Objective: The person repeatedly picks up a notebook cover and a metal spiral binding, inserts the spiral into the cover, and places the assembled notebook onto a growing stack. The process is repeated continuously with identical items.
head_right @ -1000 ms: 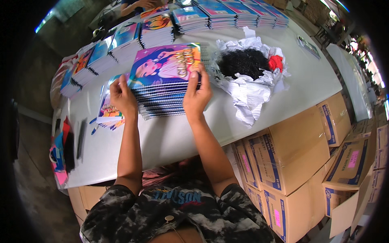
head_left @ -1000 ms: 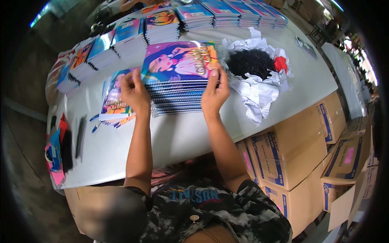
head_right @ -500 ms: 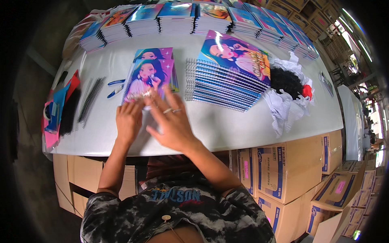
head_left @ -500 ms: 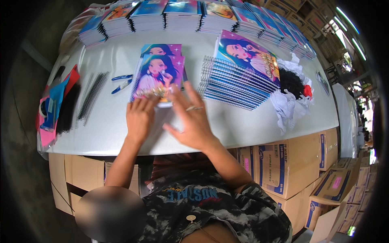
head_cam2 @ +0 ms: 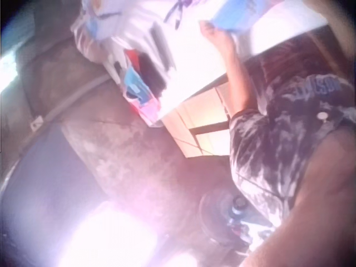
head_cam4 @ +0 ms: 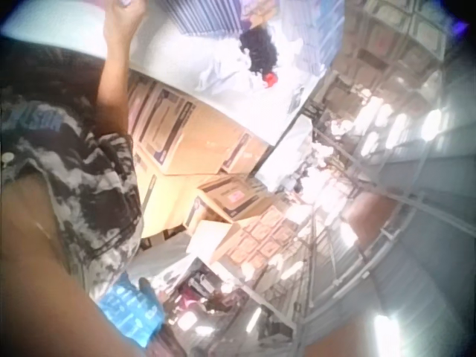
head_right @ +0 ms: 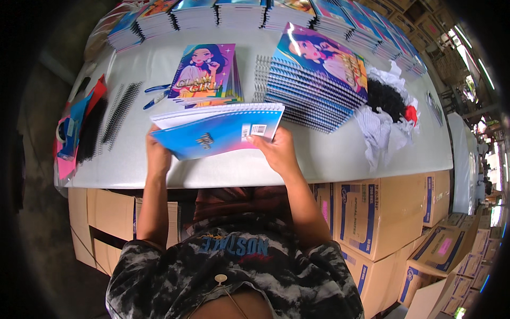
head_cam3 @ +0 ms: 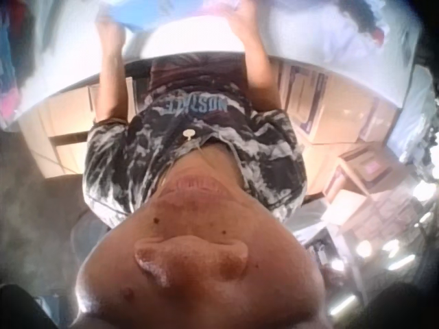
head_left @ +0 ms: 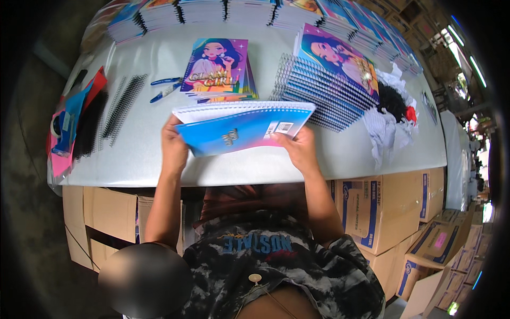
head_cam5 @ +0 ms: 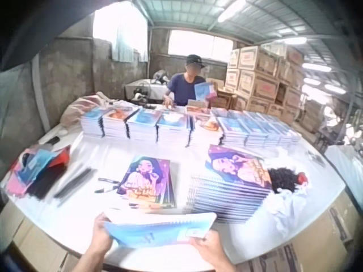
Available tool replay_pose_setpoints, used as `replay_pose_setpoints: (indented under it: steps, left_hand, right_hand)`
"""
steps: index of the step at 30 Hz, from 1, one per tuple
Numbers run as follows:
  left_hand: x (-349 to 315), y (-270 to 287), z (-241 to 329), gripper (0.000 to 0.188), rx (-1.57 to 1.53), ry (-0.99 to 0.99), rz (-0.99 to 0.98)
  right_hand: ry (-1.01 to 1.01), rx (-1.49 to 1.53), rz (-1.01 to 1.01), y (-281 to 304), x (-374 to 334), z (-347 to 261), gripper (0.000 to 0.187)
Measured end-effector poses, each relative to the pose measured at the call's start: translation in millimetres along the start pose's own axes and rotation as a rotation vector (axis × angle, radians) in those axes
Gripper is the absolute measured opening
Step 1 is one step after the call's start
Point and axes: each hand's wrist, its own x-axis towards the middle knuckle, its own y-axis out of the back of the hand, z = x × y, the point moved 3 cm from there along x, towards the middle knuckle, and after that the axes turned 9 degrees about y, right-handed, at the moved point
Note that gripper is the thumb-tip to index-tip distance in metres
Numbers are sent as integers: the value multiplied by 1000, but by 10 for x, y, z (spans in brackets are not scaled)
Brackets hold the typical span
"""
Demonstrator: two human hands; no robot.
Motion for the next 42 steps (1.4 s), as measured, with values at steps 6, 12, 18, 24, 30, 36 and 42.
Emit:
replay_pose_setpoints:
  steps: [6, 12, 18, 24, 30, 36, 42]
  left_hand:
    - [-195, -230, -235, 44, -311, 27, -113]
    - [-211, -217, -134, 56, 679, -259, -87]
    - [822, 618, -20, 28, 1559, -333, 477]
    - [1121, 568, 381, 24, 1115, -437, 662]
    - [936, 14, 403, 30, 1324, -364, 244]
    - [18, -275, 312, 63, 143, 34, -494]
    - [-253, -306, -28, 43, 41, -33, -108]
  right_hand:
    - [28, 126, 97, 158, -112, 221, 17]
    - [42, 122, 35, 116, -121, 116, 17]
    - [89, 71, -85, 162, -106, 70, 24]
    - [131, 182, -26, 40, -170, -101, 22]
    - [132, 124, 10, 72, -142, -131, 15]
    - [109, 142, 38, 208, -167, -116, 14]
    - [131, 133, -10, -31, -64, -131, 17]
